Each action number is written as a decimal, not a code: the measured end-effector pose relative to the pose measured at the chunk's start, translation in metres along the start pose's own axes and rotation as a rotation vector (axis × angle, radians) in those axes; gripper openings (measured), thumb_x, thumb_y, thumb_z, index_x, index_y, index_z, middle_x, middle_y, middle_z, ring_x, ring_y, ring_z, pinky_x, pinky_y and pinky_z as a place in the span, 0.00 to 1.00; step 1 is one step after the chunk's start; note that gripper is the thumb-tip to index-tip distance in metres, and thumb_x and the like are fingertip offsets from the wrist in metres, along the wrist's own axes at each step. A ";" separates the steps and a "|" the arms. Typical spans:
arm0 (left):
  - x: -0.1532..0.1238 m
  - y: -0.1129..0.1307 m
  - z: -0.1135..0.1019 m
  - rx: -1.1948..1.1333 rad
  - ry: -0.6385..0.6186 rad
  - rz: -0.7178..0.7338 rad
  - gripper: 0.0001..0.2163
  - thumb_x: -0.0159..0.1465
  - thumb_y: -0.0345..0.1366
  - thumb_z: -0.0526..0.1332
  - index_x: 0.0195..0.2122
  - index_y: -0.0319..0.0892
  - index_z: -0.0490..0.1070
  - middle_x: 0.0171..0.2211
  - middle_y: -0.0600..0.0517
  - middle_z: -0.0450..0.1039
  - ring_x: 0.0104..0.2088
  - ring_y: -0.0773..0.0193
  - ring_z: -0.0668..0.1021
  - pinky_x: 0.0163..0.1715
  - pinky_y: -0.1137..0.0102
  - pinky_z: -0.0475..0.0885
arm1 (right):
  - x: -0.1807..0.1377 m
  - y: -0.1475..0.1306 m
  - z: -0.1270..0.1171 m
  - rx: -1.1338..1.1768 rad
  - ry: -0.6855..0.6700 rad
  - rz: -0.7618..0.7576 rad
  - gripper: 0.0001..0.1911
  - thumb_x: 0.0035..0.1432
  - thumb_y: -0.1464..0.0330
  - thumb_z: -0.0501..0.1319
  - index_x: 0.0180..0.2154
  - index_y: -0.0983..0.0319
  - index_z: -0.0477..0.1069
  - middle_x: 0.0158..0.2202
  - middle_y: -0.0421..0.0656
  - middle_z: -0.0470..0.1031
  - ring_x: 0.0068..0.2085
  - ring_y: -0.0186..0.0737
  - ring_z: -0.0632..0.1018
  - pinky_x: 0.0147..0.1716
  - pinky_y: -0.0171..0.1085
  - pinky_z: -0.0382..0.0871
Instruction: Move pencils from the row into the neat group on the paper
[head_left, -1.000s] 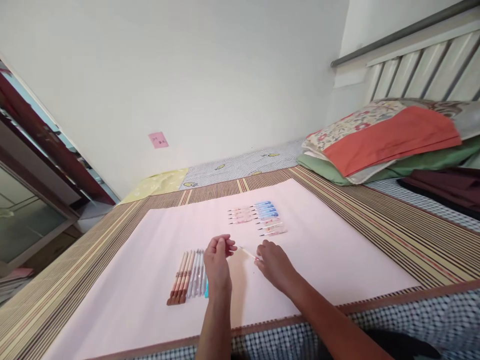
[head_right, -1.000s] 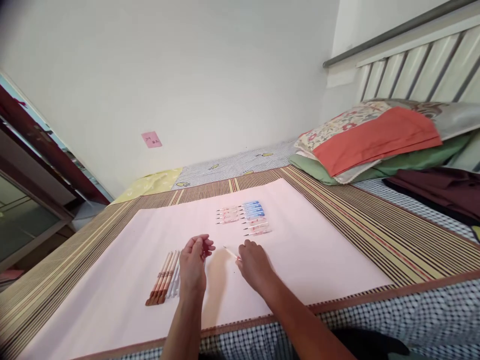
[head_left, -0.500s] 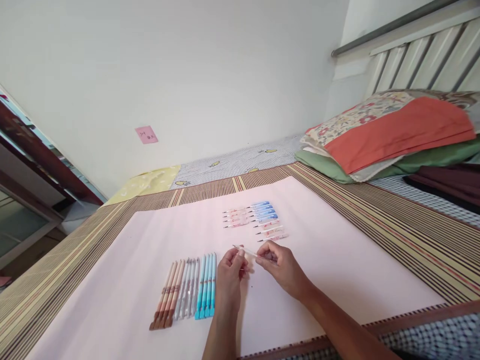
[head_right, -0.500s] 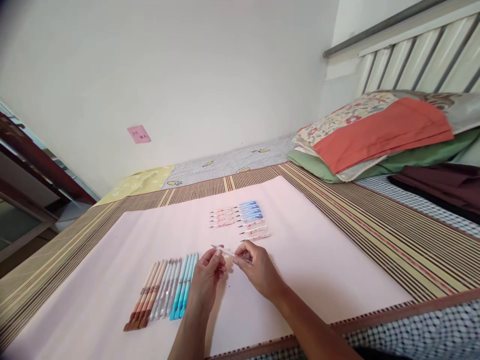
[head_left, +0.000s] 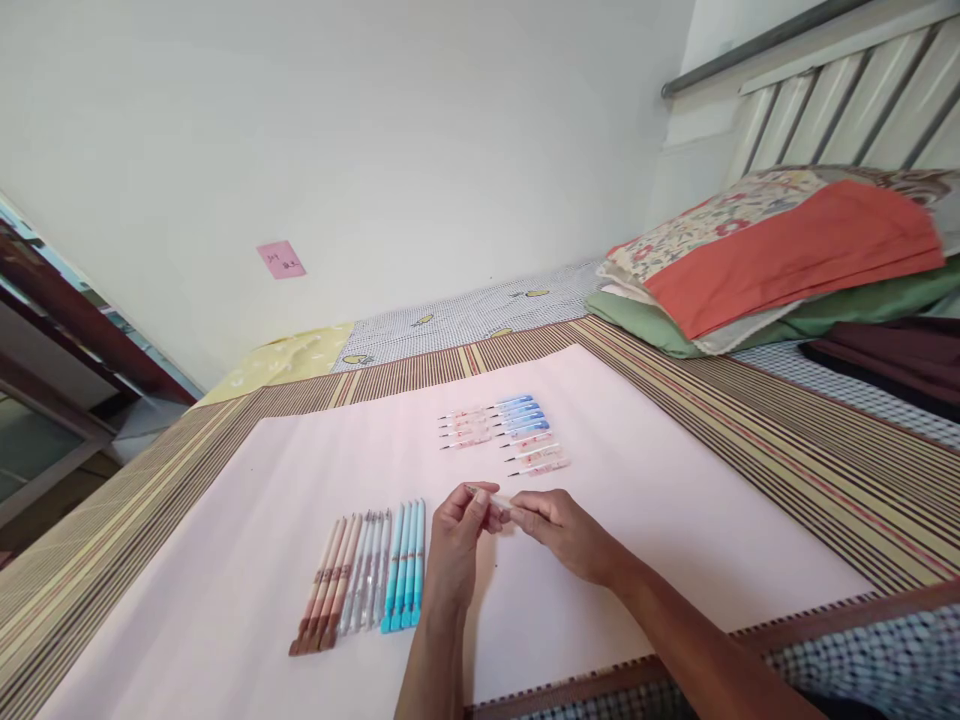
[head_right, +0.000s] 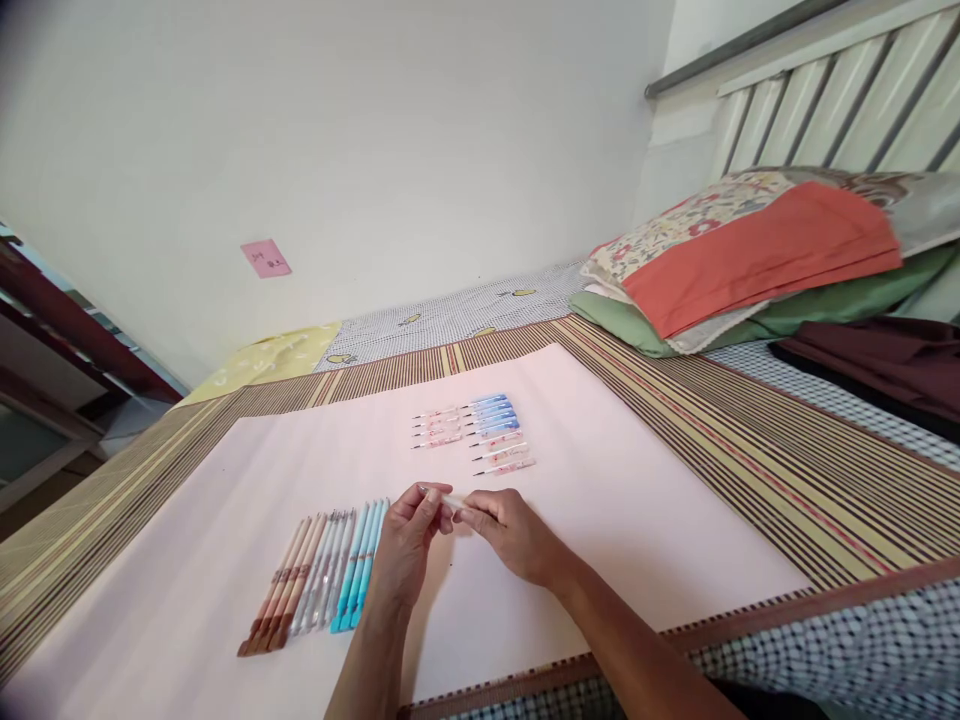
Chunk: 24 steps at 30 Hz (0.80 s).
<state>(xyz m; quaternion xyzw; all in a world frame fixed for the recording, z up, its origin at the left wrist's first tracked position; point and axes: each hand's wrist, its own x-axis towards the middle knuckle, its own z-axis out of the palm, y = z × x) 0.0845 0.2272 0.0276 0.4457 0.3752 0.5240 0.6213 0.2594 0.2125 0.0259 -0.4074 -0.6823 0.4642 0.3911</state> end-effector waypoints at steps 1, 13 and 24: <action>0.000 -0.001 0.000 0.014 0.020 0.012 0.17 0.58 0.50 0.71 0.37 0.39 0.77 0.23 0.54 0.72 0.25 0.69 0.71 0.32 0.72 0.68 | 0.000 -0.001 0.001 -0.030 0.012 -0.014 0.19 0.70 0.56 0.54 0.32 0.61 0.72 0.27 0.36 0.65 0.30 0.33 0.64 0.31 0.34 0.57; -0.001 0.005 -0.001 -0.006 0.067 -0.051 0.23 0.58 0.55 0.69 0.43 0.41 0.75 0.22 0.57 0.67 0.22 0.70 0.66 0.25 0.74 0.60 | -0.003 0.013 0.012 -0.377 0.173 -0.075 0.17 0.72 0.59 0.50 0.33 0.58 0.68 0.28 0.39 0.71 0.30 0.37 0.70 0.33 0.36 0.60; 0.001 -0.001 -0.005 0.076 0.129 -0.042 0.21 0.58 0.57 0.68 0.36 0.41 0.74 0.18 0.59 0.63 0.19 0.72 0.61 0.21 0.74 0.54 | -0.004 0.011 0.009 -0.362 0.162 -0.119 0.17 0.72 0.59 0.51 0.34 0.58 0.70 0.29 0.39 0.71 0.31 0.38 0.70 0.33 0.36 0.59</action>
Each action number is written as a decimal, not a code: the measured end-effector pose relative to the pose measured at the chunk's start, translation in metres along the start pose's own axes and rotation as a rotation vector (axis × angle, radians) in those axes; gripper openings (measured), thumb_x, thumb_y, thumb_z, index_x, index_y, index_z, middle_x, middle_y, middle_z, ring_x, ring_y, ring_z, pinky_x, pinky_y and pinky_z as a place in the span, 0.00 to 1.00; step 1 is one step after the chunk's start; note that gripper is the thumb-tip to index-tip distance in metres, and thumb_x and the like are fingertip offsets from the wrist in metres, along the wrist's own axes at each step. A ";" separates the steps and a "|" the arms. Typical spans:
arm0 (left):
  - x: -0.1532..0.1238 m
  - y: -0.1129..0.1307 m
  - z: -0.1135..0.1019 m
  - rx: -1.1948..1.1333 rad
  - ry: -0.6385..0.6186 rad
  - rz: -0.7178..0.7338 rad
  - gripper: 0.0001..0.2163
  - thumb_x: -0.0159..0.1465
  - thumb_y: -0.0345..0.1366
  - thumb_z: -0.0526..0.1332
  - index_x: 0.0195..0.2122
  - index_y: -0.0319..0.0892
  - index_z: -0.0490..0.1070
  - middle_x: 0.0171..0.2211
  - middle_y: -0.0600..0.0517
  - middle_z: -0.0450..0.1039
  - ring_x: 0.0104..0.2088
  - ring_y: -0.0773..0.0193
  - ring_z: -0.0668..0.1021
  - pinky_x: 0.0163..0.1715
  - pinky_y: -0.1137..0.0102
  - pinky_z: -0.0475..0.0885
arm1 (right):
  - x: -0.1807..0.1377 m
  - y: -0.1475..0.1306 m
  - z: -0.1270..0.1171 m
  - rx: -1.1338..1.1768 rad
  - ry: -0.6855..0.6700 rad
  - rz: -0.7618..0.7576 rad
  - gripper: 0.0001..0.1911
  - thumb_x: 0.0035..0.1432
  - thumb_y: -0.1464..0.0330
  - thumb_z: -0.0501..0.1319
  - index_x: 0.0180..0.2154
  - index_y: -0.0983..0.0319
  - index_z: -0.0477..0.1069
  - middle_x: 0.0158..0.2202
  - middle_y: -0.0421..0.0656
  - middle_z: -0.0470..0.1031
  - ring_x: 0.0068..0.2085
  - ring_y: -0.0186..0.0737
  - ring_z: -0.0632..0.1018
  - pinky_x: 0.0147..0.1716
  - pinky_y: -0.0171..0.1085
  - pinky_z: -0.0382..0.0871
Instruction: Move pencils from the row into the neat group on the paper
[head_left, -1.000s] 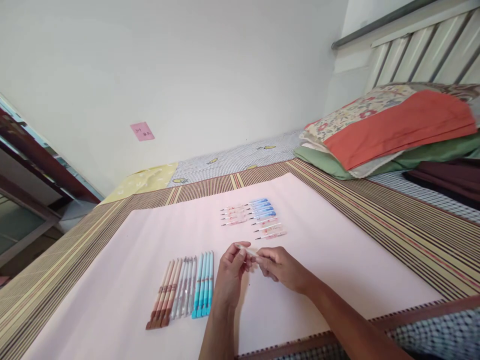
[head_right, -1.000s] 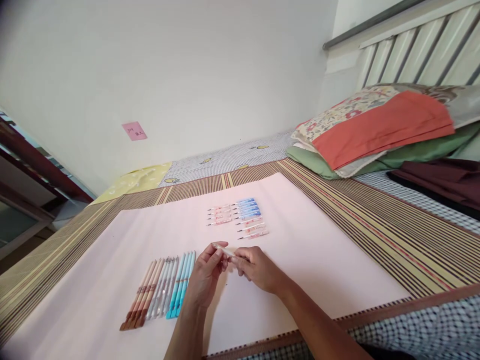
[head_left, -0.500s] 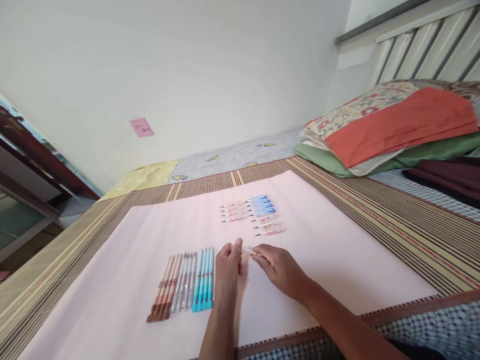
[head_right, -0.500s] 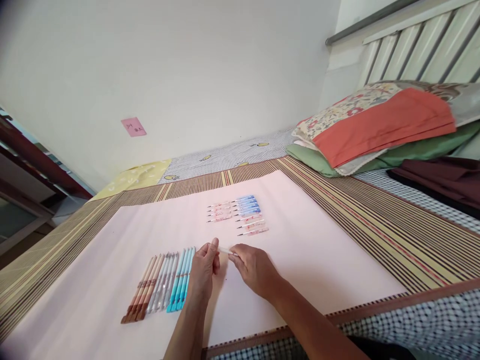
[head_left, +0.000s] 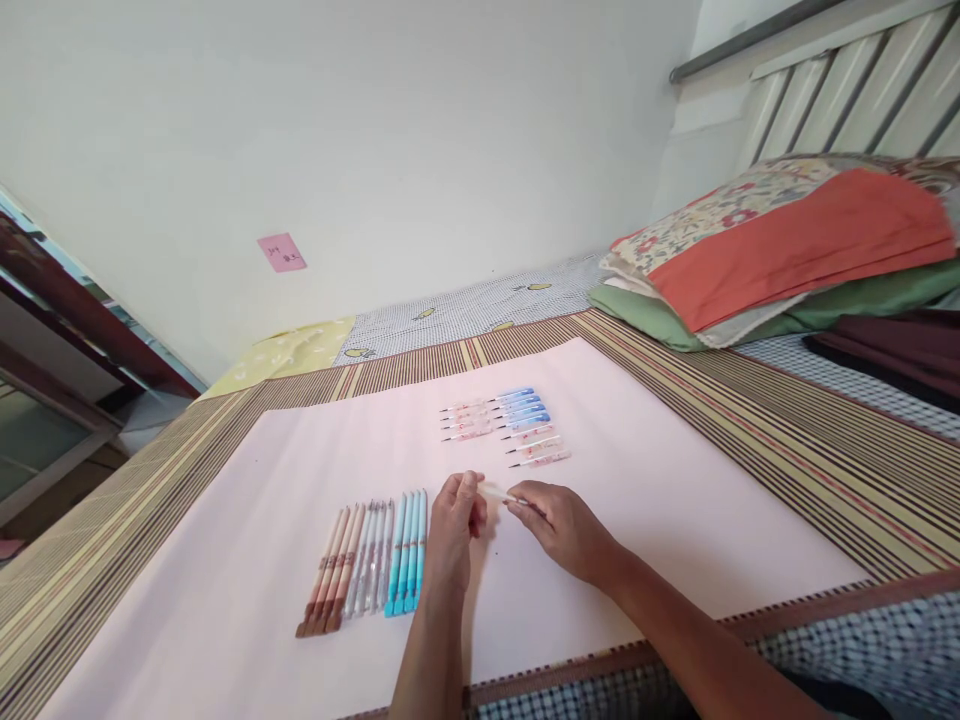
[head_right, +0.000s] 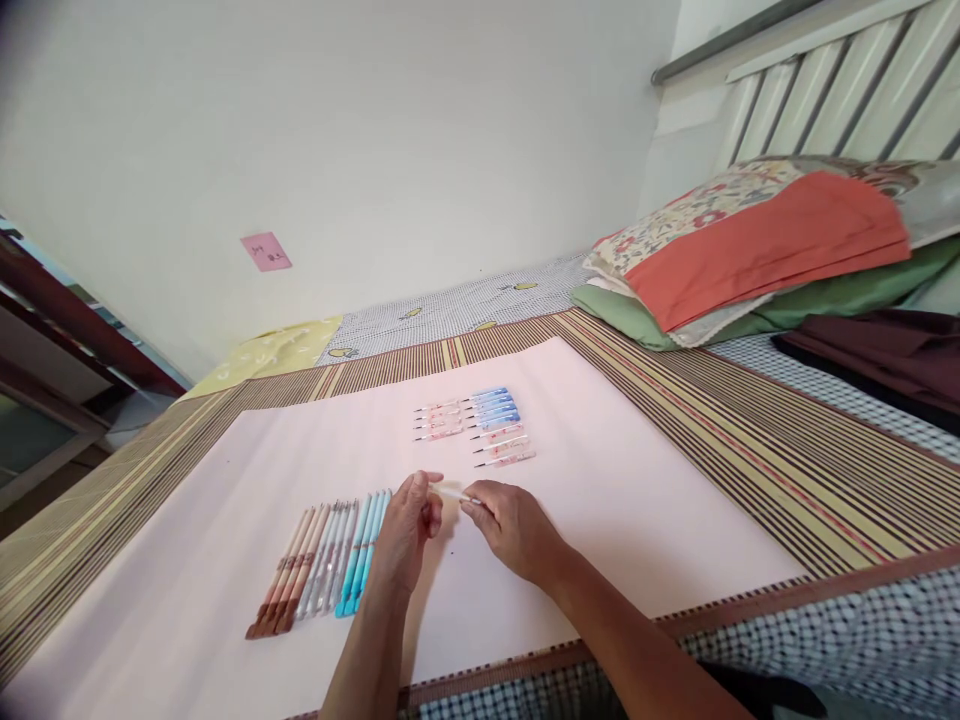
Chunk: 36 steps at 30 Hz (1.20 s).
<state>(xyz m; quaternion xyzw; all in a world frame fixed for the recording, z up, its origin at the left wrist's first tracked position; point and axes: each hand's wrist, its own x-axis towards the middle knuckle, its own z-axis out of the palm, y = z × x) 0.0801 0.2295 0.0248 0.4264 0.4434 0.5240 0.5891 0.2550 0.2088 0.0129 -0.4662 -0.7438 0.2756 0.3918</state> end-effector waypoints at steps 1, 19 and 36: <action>-0.001 0.003 0.000 -0.039 -0.061 -0.001 0.22 0.59 0.55 0.68 0.41 0.41 0.75 0.21 0.58 0.66 0.21 0.71 0.64 0.23 0.74 0.57 | 0.000 0.000 -0.001 0.009 0.001 0.007 0.17 0.72 0.60 0.51 0.33 0.59 0.70 0.29 0.39 0.71 0.31 0.37 0.70 0.33 0.36 0.60; -0.002 0.008 0.002 -0.032 -0.093 -0.055 0.19 0.52 0.50 0.73 0.31 0.39 0.74 0.20 0.55 0.69 0.19 0.73 0.65 0.21 0.74 0.54 | 0.000 0.002 -0.003 -0.002 0.027 0.042 0.13 0.68 0.61 0.56 0.32 0.59 0.71 0.28 0.38 0.72 0.30 0.37 0.70 0.31 0.36 0.60; 0.005 -0.004 0.003 0.012 0.094 -0.033 0.23 0.50 0.55 0.73 0.20 0.41 0.66 0.16 0.55 0.68 0.15 0.73 0.63 0.18 0.74 0.53 | 0.001 0.000 -0.001 0.145 0.082 0.071 0.07 0.63 0.63 0.60 0.35 0.58 0.72 0.32 0.40 0.75 0.34 0.39 0.74 0.34 0.36 0.67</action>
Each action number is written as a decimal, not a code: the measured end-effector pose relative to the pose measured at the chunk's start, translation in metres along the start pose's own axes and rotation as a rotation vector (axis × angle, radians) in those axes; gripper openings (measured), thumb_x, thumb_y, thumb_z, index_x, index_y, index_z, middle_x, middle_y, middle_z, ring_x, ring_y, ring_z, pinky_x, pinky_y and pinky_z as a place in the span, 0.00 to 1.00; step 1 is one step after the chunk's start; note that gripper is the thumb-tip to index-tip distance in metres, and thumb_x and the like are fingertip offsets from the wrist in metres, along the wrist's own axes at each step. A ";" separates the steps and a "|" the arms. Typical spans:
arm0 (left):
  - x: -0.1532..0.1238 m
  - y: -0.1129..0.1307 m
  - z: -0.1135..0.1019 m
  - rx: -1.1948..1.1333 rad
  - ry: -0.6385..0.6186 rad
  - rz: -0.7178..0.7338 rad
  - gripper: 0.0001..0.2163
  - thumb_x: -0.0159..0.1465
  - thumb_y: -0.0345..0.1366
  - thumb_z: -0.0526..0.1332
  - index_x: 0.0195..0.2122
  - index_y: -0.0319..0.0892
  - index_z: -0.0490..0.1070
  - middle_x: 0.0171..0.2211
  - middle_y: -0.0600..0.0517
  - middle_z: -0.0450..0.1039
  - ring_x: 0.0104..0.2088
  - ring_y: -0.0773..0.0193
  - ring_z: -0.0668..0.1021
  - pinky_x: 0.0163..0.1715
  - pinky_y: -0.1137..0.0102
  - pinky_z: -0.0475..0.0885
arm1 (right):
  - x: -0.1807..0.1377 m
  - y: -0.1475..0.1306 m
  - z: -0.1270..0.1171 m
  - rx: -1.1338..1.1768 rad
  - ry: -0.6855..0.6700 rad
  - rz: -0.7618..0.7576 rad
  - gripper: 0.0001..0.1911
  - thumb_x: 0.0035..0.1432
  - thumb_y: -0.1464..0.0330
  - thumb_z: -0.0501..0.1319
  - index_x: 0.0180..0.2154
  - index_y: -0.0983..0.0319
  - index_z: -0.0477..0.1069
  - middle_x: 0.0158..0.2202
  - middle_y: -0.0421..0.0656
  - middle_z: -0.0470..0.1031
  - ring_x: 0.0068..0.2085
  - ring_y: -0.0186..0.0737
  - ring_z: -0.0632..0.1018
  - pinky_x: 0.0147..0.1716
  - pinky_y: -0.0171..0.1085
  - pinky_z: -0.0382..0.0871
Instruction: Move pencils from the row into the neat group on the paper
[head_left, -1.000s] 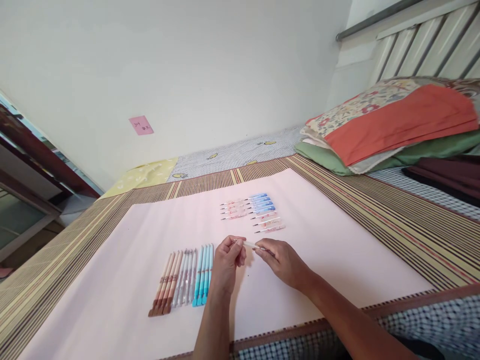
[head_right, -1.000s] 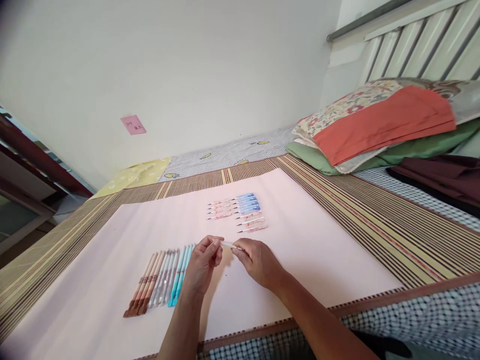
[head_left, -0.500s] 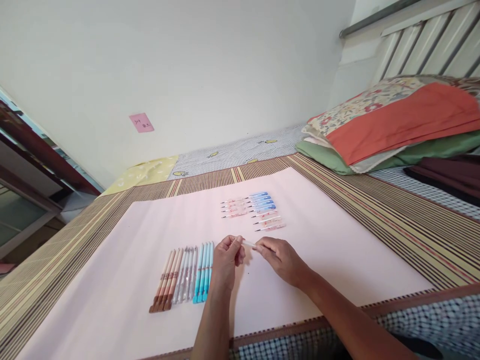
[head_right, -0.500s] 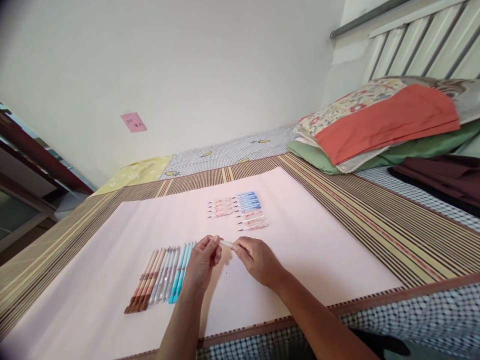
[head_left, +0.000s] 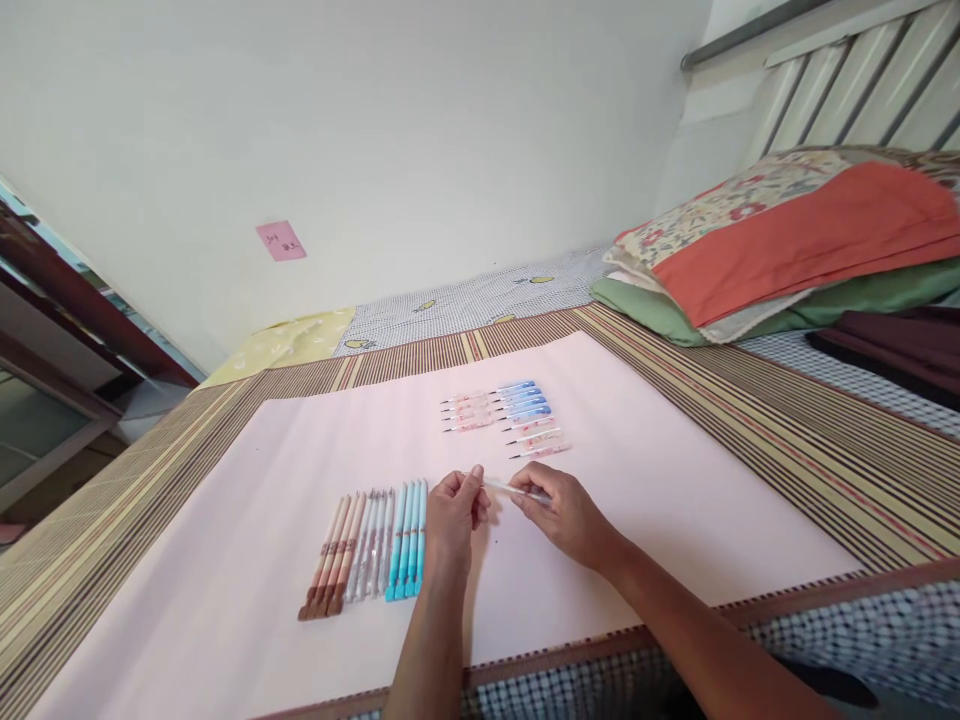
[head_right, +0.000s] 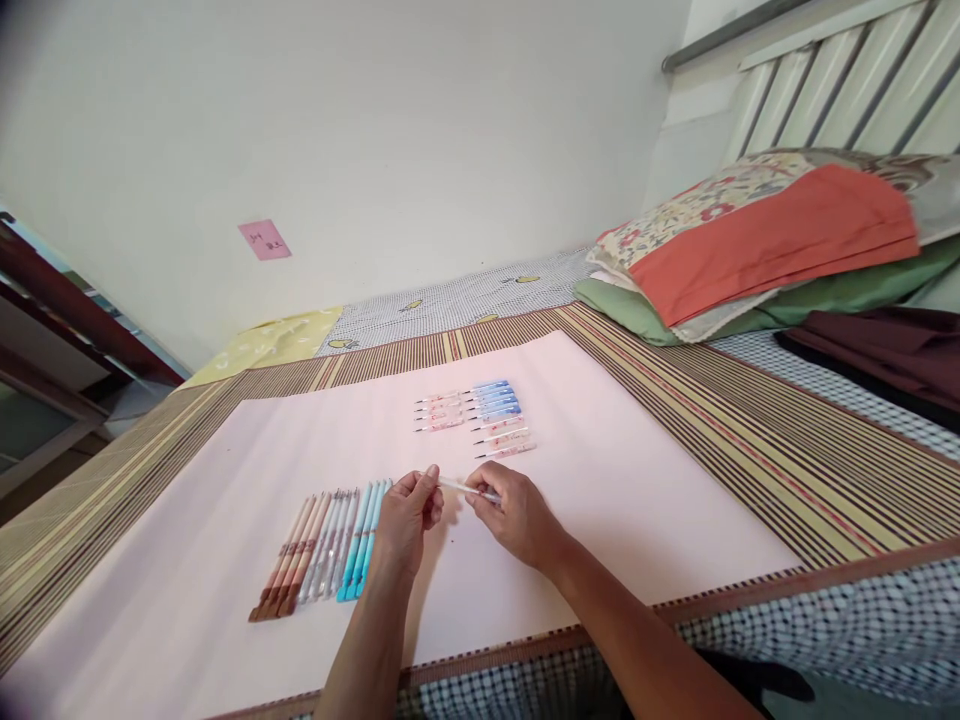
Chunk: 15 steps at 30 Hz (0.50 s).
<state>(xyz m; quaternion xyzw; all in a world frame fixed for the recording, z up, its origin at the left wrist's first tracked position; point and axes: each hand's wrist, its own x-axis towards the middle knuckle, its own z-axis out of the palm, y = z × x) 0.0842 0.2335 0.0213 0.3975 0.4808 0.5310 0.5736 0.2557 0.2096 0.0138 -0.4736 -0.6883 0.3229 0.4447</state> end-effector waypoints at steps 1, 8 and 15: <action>0.001 -0.003 0.000 0.038 0.054 0.003 0.25 0.49 0.56 0.73 0.19 0.42 0.65 0.14 0.56 0.66 0.14 0.73 0.62 0.17 0.74 0.53 | 0.000 0.001 0.001 0.001 0.003 -0.002 0.06 0.63 0.63 0.60 0.35 0.58 0.72 0.32 0.40 0.76 0.34 0.39 0.74 0.35 0.36 0.67; -0.005 0.004 0.001 0.013 -0.040 0.014 0.20 0.55 0.53 0.71 0.34 0.40 0.76 0.21 0.56 0.70 0.19 0.71 0.67 0.21 0.74 0.57 | 0.001 -0.001 -0.002 0.062 0.015 0.051 0.06 0.62 0.64 0.61 0.35 0.59 0.74 0.32 0.40 0.76 0.35 0.39 0.75 0.36 0.36 0.67; -0.003 0.005 0.000 -0.034 -0.028 0.009 0.22 0.51 0.52 0.73 0.23 0.41 0.67 0.16 0.57 0.67 0.15 0.75 0.62 0.17 0.76 0.52 | 0.000 -0.002 -0.003 0.084 -0.003 0.047 0.07 0.62 0.63 0.62 0.36 0.60 0.75 0.31 0.40 0.76 0.33 0.39 0.74 0.34 0.36 0.67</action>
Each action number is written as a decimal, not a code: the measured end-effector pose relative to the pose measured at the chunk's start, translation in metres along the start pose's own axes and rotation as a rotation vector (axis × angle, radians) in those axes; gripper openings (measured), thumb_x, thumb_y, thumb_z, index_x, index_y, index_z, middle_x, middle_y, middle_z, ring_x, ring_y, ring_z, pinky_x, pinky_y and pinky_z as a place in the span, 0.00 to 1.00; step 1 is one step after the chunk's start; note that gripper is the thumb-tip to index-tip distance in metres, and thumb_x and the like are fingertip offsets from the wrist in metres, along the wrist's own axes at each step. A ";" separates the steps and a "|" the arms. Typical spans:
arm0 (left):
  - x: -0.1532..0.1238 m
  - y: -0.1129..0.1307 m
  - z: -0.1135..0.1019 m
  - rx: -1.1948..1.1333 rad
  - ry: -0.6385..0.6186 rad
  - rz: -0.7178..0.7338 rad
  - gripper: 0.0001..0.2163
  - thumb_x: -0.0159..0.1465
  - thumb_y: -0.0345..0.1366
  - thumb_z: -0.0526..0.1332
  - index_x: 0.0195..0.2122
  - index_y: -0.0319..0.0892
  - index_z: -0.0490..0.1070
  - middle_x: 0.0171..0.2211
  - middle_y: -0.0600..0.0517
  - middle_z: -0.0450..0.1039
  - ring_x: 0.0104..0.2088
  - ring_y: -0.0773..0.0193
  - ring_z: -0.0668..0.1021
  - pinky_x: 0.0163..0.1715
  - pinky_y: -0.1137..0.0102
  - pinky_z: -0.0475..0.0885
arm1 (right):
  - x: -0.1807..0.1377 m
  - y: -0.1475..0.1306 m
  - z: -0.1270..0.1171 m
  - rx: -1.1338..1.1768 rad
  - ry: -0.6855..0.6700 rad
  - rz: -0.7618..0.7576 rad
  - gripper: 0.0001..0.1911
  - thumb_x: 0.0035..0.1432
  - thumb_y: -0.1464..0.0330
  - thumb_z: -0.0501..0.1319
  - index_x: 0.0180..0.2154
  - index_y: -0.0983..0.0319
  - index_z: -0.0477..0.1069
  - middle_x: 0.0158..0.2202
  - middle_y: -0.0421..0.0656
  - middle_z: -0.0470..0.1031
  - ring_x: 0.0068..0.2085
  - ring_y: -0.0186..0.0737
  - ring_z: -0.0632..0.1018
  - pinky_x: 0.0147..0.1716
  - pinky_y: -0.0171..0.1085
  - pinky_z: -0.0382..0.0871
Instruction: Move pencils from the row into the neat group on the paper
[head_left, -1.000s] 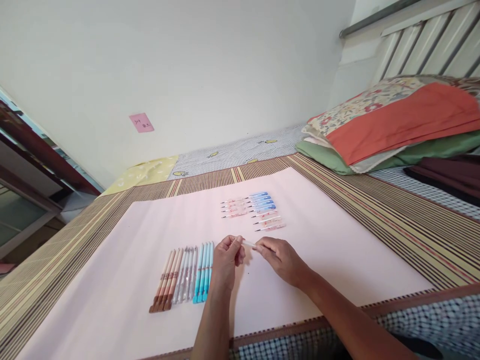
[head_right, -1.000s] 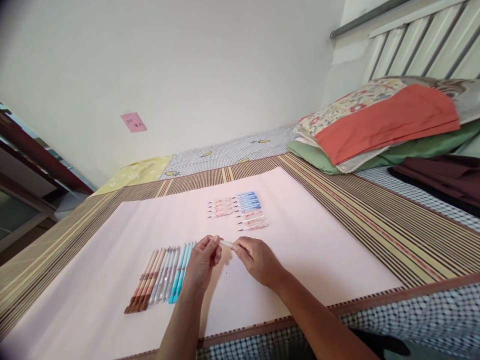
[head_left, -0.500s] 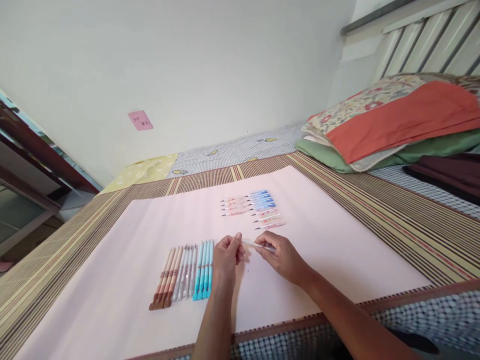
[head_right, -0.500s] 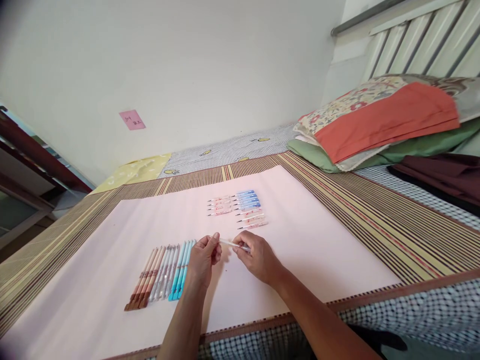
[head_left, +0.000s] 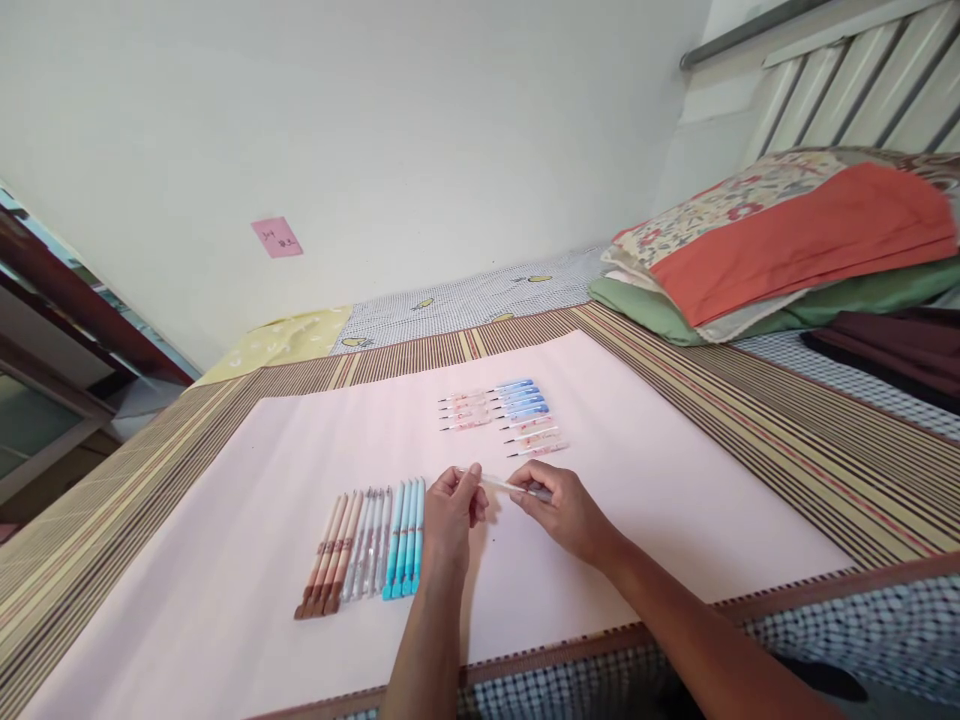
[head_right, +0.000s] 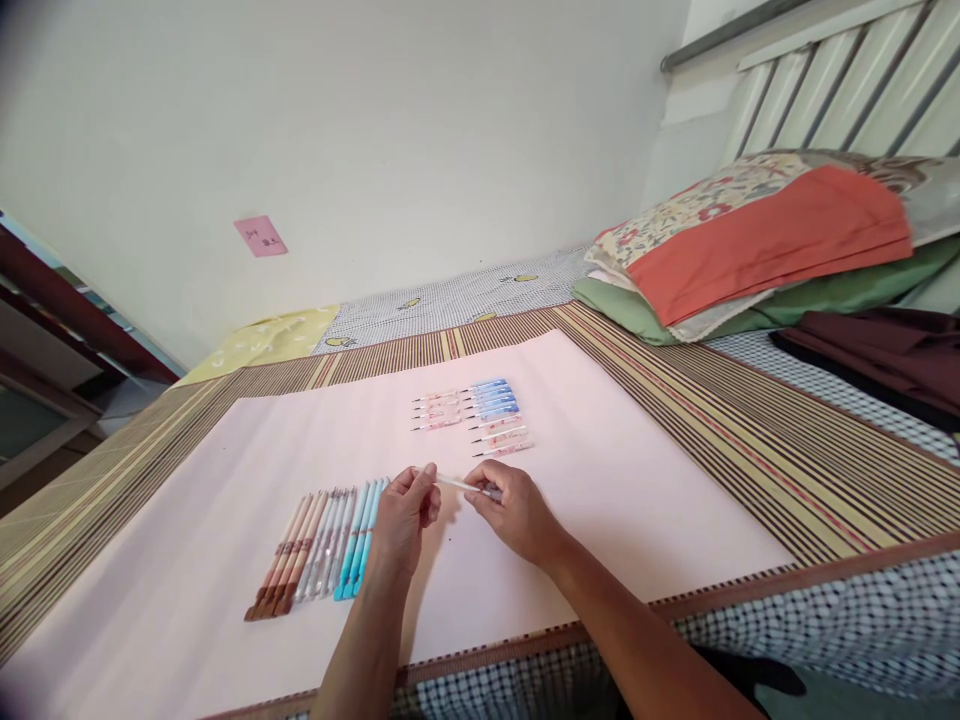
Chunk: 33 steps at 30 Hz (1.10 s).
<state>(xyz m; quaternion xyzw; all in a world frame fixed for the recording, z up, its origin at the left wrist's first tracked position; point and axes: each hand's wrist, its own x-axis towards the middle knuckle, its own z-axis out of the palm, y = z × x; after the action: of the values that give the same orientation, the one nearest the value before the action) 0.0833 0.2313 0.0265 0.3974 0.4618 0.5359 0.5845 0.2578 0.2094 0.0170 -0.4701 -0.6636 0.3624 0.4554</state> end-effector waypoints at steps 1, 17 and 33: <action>0.002 -0.002 -0.001 0.002 0.051 -0.014 0.23 0.50 0.54 0.74 0.22 0.41 0.65 0.14 0.58 0.65 0.14 0.75 0.61 0.16 0.76 0.50 | 0.000 0.001 0.001 -0.010 0.006 -0.002 0.07 0.62 0.63 0.62 0.36 0.59 0.75 0.31 0.40 0.76 0.33 0.38 0.74 0.34 0.36 0.67; 0.010 0.001 -0.012 -0.517 0.106 -0.176 0.16 0.51 0.37 0.77 0.25 0.38 0.69 0.21 0.56 0.70 0.18 0.76 0.67 0.16 0.80 0.59 | 0.007 0.013 -0.001 0.237 0.136 0.080 0.13 0.59 0.57 0.64 0.37 0.60 0.77 0.37 0.43 0.77 0.39 0.41 0.75 0.42 0.40 0.70; 0.009 -0.001 -0.008 -0.647 0.070 -0.236 0.06 0.60 0.28 0.69 0.39 0.35 0.78 0.29 0.49 0.79 0.24 0.70 0.75 0.24 0.77 0.72 | -0.002 0.011 0.026 -0.188 0.041 -0.147 0.03 0.58 0.71 0.66 0.35 0.57 0.76 0.36 0.41 0.75 0.40 0.42 0.74 0.44 0.42 0.68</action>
<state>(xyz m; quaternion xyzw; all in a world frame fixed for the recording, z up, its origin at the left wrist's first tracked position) 0.0760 0.2396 0.0221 0.1166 0.3304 0.5965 0.7221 0.2371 0.2091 -0.0022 -0.4682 -0.7177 0.2545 0.4482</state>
